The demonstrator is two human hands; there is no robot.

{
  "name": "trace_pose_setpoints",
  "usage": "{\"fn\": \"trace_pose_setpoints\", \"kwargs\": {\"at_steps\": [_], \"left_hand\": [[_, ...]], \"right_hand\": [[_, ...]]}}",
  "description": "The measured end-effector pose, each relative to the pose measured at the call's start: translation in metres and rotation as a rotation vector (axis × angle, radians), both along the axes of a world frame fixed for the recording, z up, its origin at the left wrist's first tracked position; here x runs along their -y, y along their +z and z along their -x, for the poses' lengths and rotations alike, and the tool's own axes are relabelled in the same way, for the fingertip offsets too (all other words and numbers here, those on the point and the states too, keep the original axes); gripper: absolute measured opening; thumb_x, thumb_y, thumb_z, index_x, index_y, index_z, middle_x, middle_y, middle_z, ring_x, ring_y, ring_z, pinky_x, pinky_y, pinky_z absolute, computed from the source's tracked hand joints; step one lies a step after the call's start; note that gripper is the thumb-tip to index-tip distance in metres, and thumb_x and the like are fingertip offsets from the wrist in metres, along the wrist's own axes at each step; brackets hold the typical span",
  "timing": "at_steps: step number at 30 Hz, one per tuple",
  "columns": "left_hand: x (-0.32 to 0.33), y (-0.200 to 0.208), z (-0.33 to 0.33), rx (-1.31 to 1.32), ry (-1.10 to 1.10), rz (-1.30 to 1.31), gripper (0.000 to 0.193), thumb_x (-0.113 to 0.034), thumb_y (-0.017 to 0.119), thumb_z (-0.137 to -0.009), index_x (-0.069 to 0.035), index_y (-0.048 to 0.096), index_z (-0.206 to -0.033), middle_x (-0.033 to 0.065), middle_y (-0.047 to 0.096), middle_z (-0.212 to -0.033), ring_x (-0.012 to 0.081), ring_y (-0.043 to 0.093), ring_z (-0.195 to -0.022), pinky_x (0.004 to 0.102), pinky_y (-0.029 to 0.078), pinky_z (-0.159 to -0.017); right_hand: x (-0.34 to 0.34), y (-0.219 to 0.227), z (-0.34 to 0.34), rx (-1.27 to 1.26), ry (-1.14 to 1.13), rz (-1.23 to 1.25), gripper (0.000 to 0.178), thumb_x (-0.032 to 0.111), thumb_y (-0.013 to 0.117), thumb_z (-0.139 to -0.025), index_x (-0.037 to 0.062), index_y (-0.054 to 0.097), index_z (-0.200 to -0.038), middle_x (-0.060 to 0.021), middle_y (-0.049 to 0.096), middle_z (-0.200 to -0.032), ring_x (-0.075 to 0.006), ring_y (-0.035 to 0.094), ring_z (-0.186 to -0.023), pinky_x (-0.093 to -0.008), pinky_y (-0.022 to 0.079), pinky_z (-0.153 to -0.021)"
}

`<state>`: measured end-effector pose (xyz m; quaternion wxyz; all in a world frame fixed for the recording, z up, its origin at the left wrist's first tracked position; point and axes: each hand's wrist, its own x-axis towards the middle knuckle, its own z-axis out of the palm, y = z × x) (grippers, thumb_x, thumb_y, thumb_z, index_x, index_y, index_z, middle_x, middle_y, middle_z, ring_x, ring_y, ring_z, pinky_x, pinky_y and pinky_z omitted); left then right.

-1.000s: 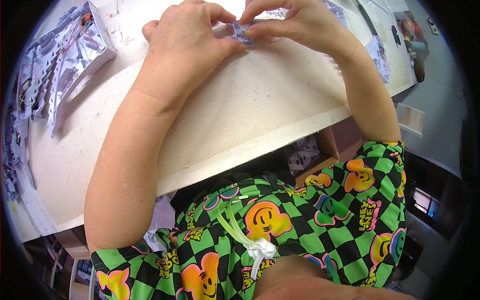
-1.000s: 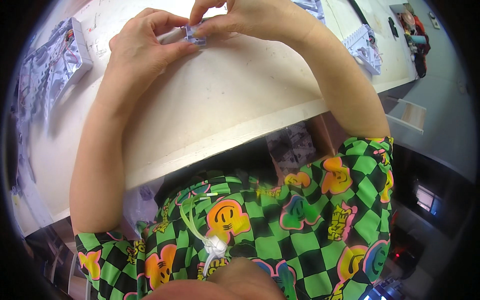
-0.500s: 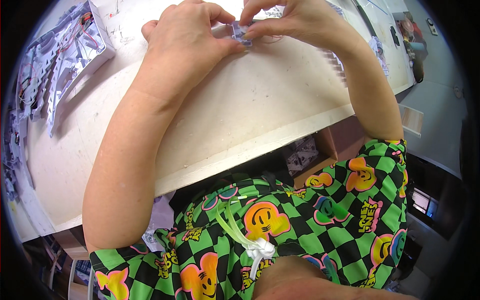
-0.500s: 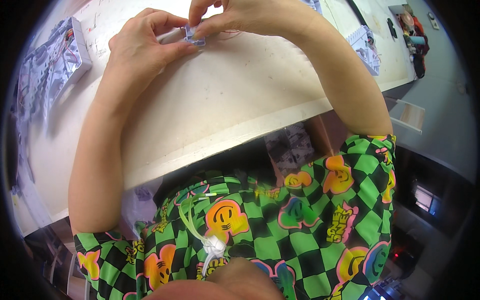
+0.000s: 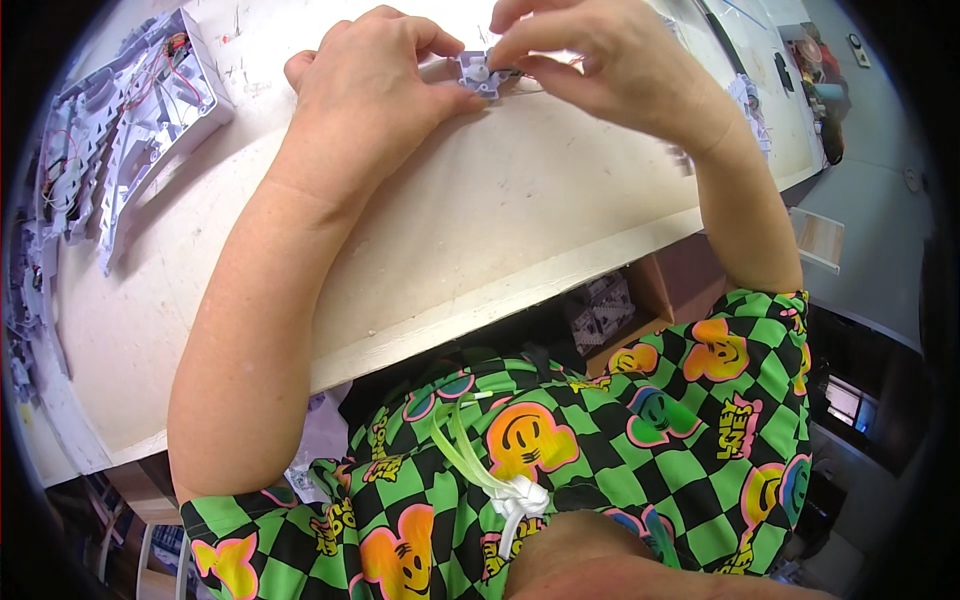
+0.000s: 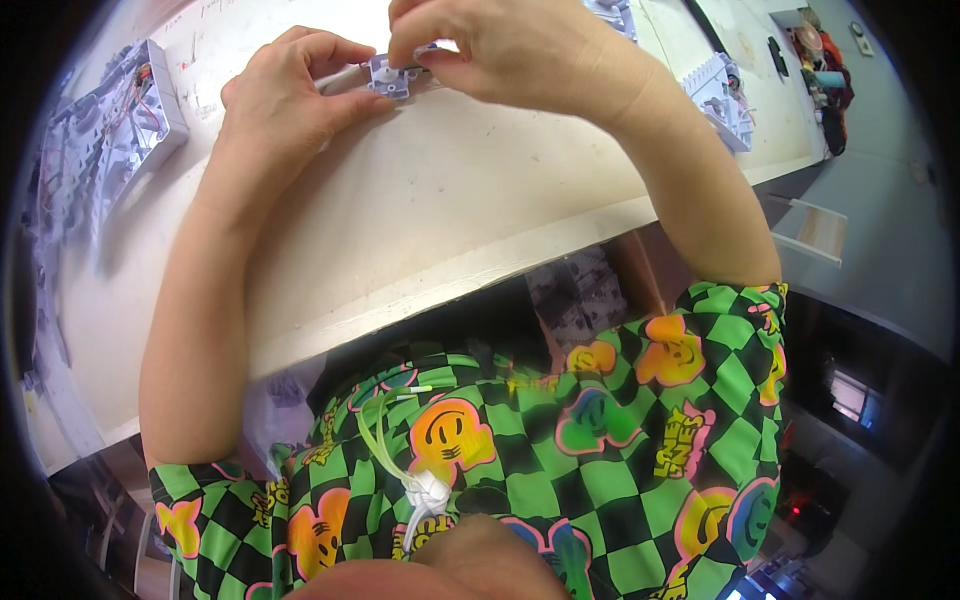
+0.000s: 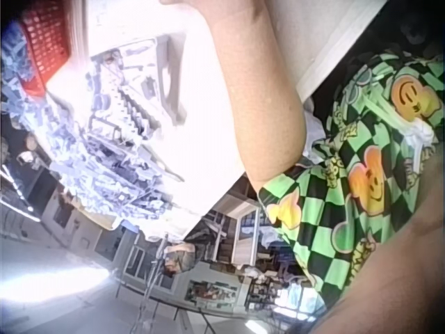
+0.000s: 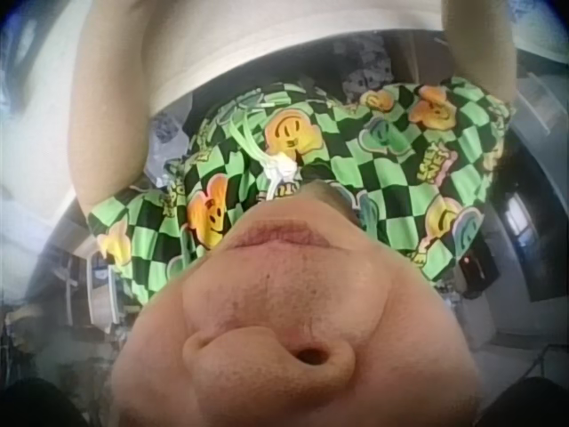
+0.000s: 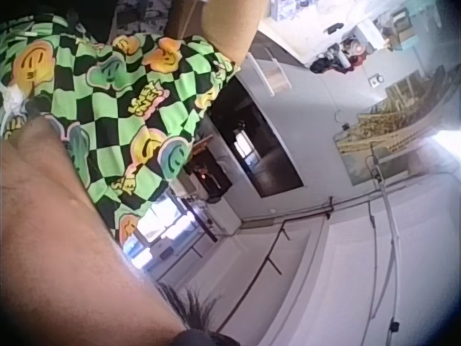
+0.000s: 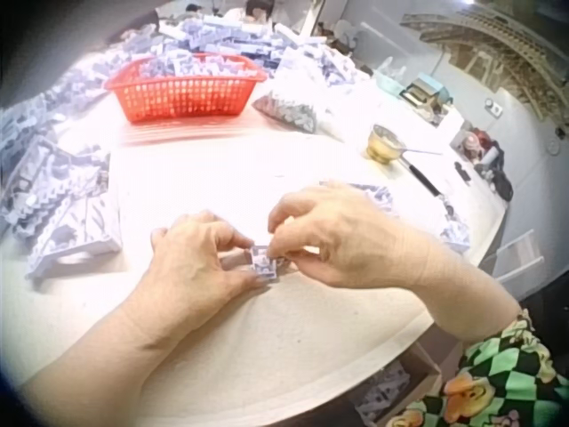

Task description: The person retrieves toy components from a cardboard box, places them on a workbench, and fits motors, gears, and wiring into plastic housings by hand before setting them into toy frames.

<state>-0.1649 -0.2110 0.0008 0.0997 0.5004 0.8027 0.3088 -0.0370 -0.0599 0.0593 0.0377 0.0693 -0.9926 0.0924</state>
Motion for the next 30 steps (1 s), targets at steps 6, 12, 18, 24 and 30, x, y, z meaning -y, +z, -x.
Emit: {"fn": "trace_pose_setpoints", "kwargs": {"at_steps": [6,12,18,24,30], "left_hand": [[0.002,0.0,0.002,0.007,-0.016,-0.041,0.037,-0.032,0.08,-0.064,-0.01,0.074,-0.094,0.0086,0.067,-0.098,0.0265,0.062,-0.094,0.0428,0.035,-0.083],[0.018,-0.038,0.0,0.058,0.053,0.081,0.037,-0.027,0.081,-0.065,-0.013,0.072,-0.098,0.0052,0.065,-0.104,0.0236,0.06,-0.095,0.0405,0.033,-0.089],[0.048,-0.065,0.016,0.174,0.104,0.102,0.043,-0.019,0.081,-0.067,-0.011,0.069,-0.107,0.0049,0.063,-0.106,0.0216,0.061,-0.097,0.0371,0.041,-0.092],[0.062,-0.09,0.031,0.391,0.201,0.06,0.054,-0.005,0.079,-0.07,-0.007,0.062,-0.121,0.0073,0.061,-0.111,0.02,0.061,-0.102,0.0305,0.049,-0.089],[0.066,-0.086,0.038,0.417,0.147,0.029,0.059,-0.005,0.079,-0.07,-0.008,0.06,-0.125,0.008,0.059,-0.107,0.0201,0.059,-0.102,0.0294,0.048,-0.089]], "right_hand": [[-0.002,-0.028,-0.011,-0.333,0.061,-0.174,0.016,0.01,0.067,-0.074,0.016,0.073,-0.088,0.0004,0.067,-0.096,-0.0163,0.064,-0.089,-0.0337,0.047,-0.078],[-0.01,-0.064,-0.036,-0.298,-0.055,-0.021,0.024,0.002,0.064,-0.074,0.0157,0.069,-0.093,0.0005,0.064,-0.105,-0.0172,0.06,-0.099,-0.0336,0.042,-0.084],[-0.025,-0.076,-0.065,-0.315,-0.145,0.076,0.021,0.001,0.064,-0.075,0.0132,0.07,-0.091,-0.0006,0.067,-0.098,-0.0175,0.063,-0.093,-0.0328,0.045,-0.083],[-0.081,-0.075,-0.115,-0.371,-0.646,0.131,0.023,0.009,0.063,-0.076,0.0095,0.07,-0.098,-0.0086,0.067,-0.098,-0.0265,0.064,-0.089,-0.0347,0.052,-0.078],[-0.087,-0.099,-0.13,-0.042,-0.652,-0.123,0.056,0.018,0.069,-0.075,0.0112,0.054,-0.128,-0.0132,0.052,-0.129,-0.0309,0.047,-0.122,-0.0416,0.038,-0.102]]}}
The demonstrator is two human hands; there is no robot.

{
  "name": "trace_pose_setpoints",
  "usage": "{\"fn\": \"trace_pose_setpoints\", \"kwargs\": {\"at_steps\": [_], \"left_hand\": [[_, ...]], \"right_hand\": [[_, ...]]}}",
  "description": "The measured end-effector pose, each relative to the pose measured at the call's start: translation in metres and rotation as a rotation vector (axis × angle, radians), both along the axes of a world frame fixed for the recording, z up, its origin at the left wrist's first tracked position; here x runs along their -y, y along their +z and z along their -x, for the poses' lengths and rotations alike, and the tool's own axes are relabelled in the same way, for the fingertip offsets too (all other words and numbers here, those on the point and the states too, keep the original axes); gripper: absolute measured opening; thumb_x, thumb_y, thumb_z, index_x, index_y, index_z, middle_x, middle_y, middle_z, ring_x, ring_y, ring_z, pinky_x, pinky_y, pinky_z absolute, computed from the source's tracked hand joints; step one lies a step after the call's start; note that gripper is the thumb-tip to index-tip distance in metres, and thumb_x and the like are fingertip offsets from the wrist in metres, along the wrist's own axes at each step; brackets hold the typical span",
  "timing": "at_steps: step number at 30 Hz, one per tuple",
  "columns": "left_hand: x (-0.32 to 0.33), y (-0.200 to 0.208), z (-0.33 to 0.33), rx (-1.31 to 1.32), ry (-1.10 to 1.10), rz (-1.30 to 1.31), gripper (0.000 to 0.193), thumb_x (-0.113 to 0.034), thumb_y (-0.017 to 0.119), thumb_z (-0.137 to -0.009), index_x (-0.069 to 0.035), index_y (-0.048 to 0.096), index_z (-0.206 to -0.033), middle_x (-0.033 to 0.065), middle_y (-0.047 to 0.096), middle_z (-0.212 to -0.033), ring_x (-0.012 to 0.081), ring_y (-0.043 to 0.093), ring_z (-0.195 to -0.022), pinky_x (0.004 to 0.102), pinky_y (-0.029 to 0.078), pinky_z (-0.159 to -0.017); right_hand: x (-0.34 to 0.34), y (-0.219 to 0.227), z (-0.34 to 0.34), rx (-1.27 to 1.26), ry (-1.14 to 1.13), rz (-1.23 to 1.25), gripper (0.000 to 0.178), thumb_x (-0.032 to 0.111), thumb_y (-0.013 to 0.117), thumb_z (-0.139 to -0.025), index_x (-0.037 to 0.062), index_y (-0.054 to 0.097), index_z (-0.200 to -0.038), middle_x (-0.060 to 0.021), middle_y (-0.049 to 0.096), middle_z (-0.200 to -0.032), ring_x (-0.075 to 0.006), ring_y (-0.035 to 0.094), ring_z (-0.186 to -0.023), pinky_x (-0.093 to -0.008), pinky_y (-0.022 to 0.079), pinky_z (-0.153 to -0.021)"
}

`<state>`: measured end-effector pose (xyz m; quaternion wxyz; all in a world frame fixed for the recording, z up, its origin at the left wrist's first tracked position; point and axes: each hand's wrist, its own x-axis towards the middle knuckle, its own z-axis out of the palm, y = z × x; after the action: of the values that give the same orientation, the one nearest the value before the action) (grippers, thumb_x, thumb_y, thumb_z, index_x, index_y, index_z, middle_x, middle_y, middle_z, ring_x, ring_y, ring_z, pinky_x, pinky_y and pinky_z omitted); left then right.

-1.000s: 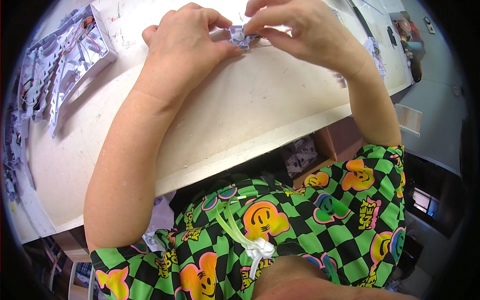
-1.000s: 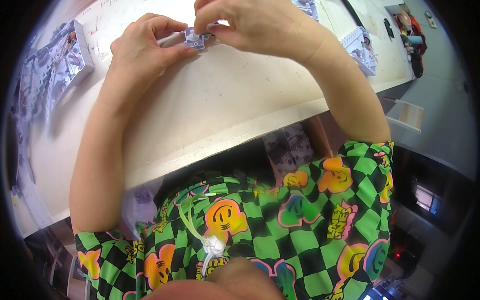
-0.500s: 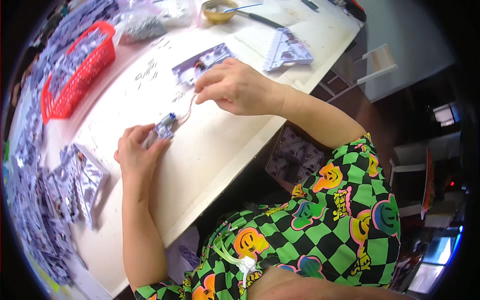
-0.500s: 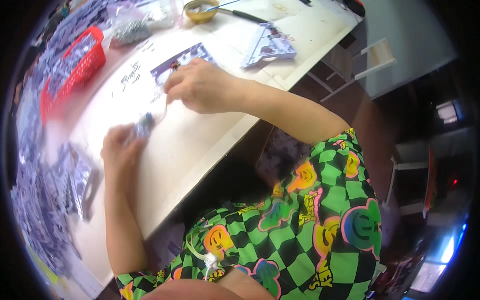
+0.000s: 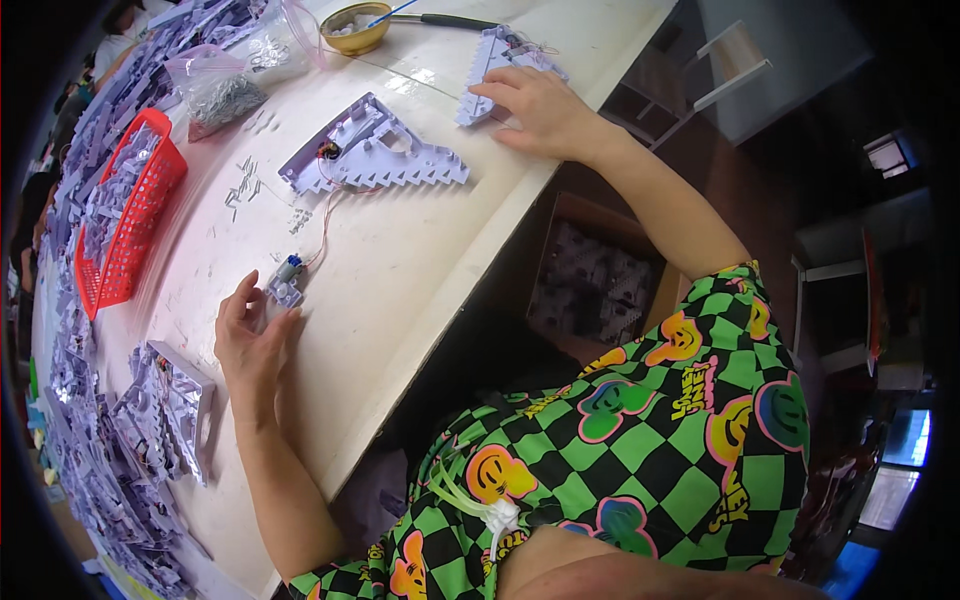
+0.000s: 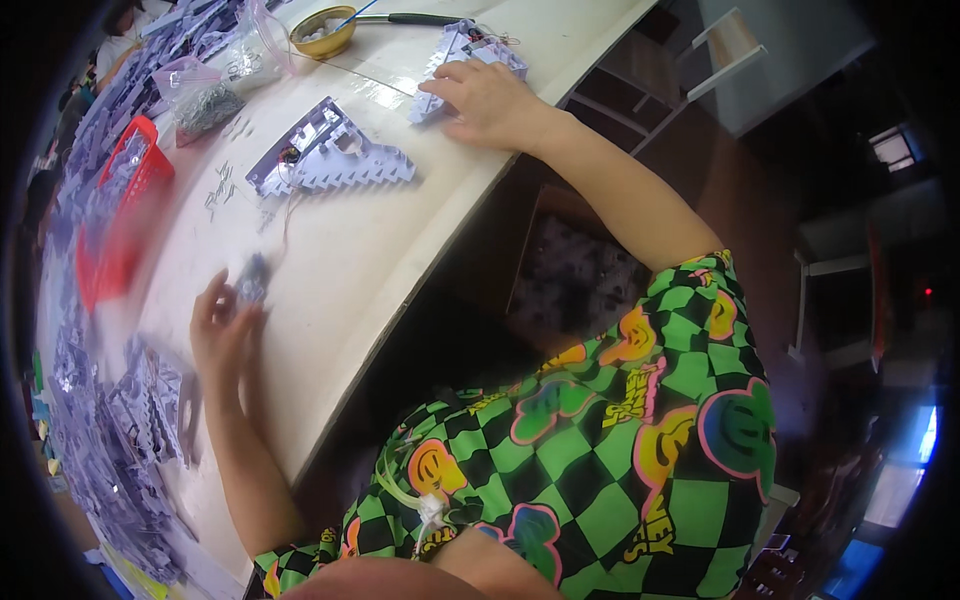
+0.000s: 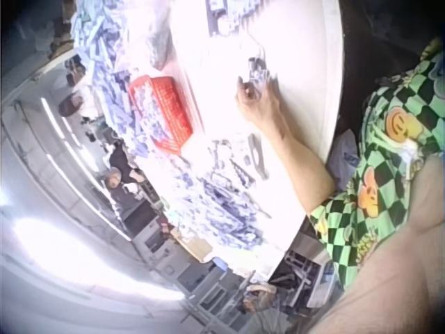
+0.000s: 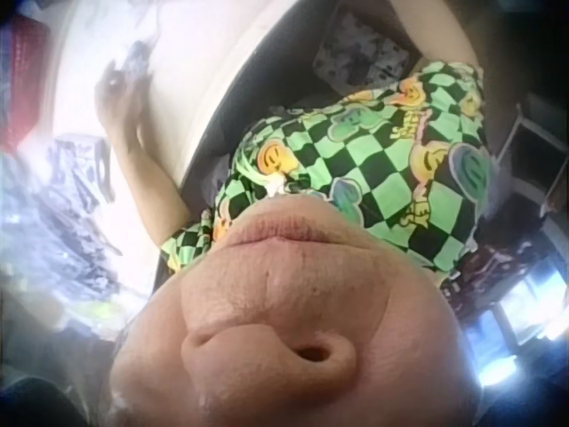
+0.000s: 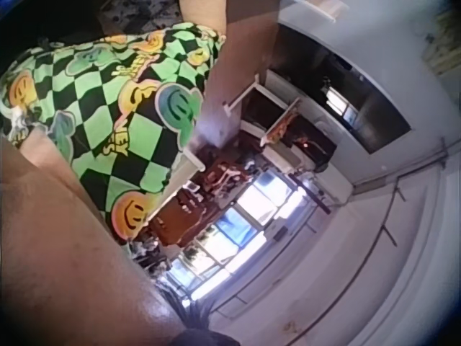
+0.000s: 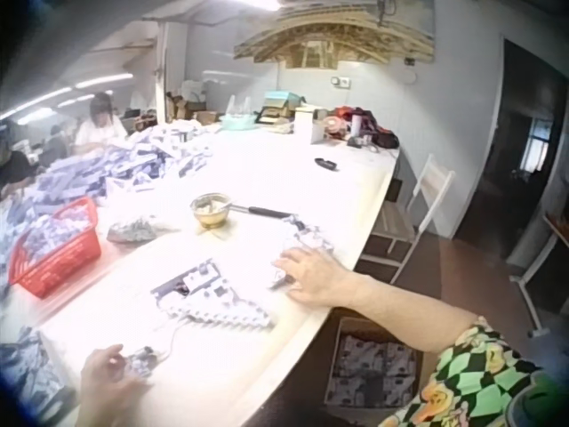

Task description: The person retrieves toy components from a cardboard box, places them on a workbench, and fits motors, gears, and wiring into plastic housings by hand before setting them into toy frames.

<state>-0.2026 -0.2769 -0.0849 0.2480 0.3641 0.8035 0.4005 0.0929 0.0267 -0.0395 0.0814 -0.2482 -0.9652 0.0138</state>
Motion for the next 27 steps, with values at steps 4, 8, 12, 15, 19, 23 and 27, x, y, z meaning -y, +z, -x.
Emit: {"fn": "trace_pose_setpoints", "kwargs": {"at_steps": [4,8,12,15,19,23,27], "left_hand": [[-0.004,0.007,-0.003,-0.122,-0.054,0.06,0.058,-0.006,0.079,-0.07,-0.006,0.06,-0.125,0.0084,0.06,-0.108,0.0202,0.059,-0.101,0.0302,0.048,-0.089],[0.001,0.002,0.0,-0.164,-0.045,0.04,0.056,-0.006,0.079,-0.07,-0.006,0.061,-0.123,0.0089,0.06,-0.111,0.0209,0.06,-0.099,0.0317,0.049,-0.089],[0.003,-0.013,0.011,-0.191,-0.051,0.0,0.052,-0.006,0.078,-0.07,-0.005,0.062,-0.12,0.0082,0.06,-0.107,0.0195,0.059,-0.095,0.031,0.048,-0.085],[-0.002,0.001,0.007,-0.232,-0.064,0.004,0.049,-0.008,0.076,-0.072,-0.004,0.062,-0.118,0.0077,0.06,-0.102,0.018,0.057,-0.094,0.0293,0.048,-0.083],[-0.018,0.012,0.001,-0.3,-0.067,0.062,0.045,-0.019,0.076,-0.072,-0.005,0.066,-0.113,0.0098,0.063,-0.103,0.0208,0.06,-0.095,0.0315,0.048,-0.085],[-0.014,0.021,0.001,-0.346,-0.043,0.064,0.042,-0.022,0.075,-0.072,-0.007,0.068,-0.11,0.0112,0.064,-0.106,0.023,0.062,-0.096,0.0328,0.048,-0.086],[-0.02,0.02,0.003,-0.337,-0.014,0.082,0.04,-0.024,0.075,-0.072,-0.007,0.069,-0.108,0.0113,0.065,-0.104,0.0236,0.062,-0.095,0.0337,0.048,-0.086]], "right_hand": [[-0.01,0.004,-0.015,-0.028,-0.027,-0.1,0.064,0.022,0.07,-0.075,0.0113,0.048,-0.133,-0.0148,0.049,-0.132,-0.0324,0.046,-0.123,-0.0437,0.036,-0.103],[-0.035,-0.007,-0.029,-0.087,-0.191,-0.125,0.07,0.035,0.071,-0.076,0.0106,0.045,-0.136,-0.014,0.047,-0.135,-0.0318,0.042,-0.127,-0.0447,0.034,-0.105],[-0.079,-0.032,-0.036,-0.135,-0.297,0.036,0.083,0.044,0.075,-0.071,0.0055,0.043,-0.137,-0.0179,0.046,-0.136,-0.0334,0.044,-0.126,-0.0429,0.036,-0.105],[-0.088,-0.034,-0.04,-0.181,-0.325,0.079,0.087,0.048,0.078,-0.069,0.0026,0.044,-0.135,-0.0198,0.051,-0.131,-0.0337,0.048,-0.123,-0.0403,0.038,-0.103],[-0.058,-0.013,-0.018,-0.229,-0.254,-0.414,0.075,0.038,0.077,-0.074,0.0042,0.048,-0.133,-0.0225,0.049,-0.132,-0.0353,0.047,-0.124,-0.0424,0.034,-0.107],[0.008,0.005,0.046,-0.346,0.174,-0.105,0.061,0.041,0.074,-0.074,0.0069,0.058,-0.121,-0.0131,0.059,-0.121,-0.0286,0.053,-0.116,-0.0401,0.041,-0.096],[0.045,-0.002,0.083,-0.098,0.191,-0.02,0.049,0.035,0.072,-0.077,0.0091,0.061,-0.117,-0.01,0.061,-0.115,-0.0249,0.057,-0.111,-0.0405,0.041,-0.092]]}}
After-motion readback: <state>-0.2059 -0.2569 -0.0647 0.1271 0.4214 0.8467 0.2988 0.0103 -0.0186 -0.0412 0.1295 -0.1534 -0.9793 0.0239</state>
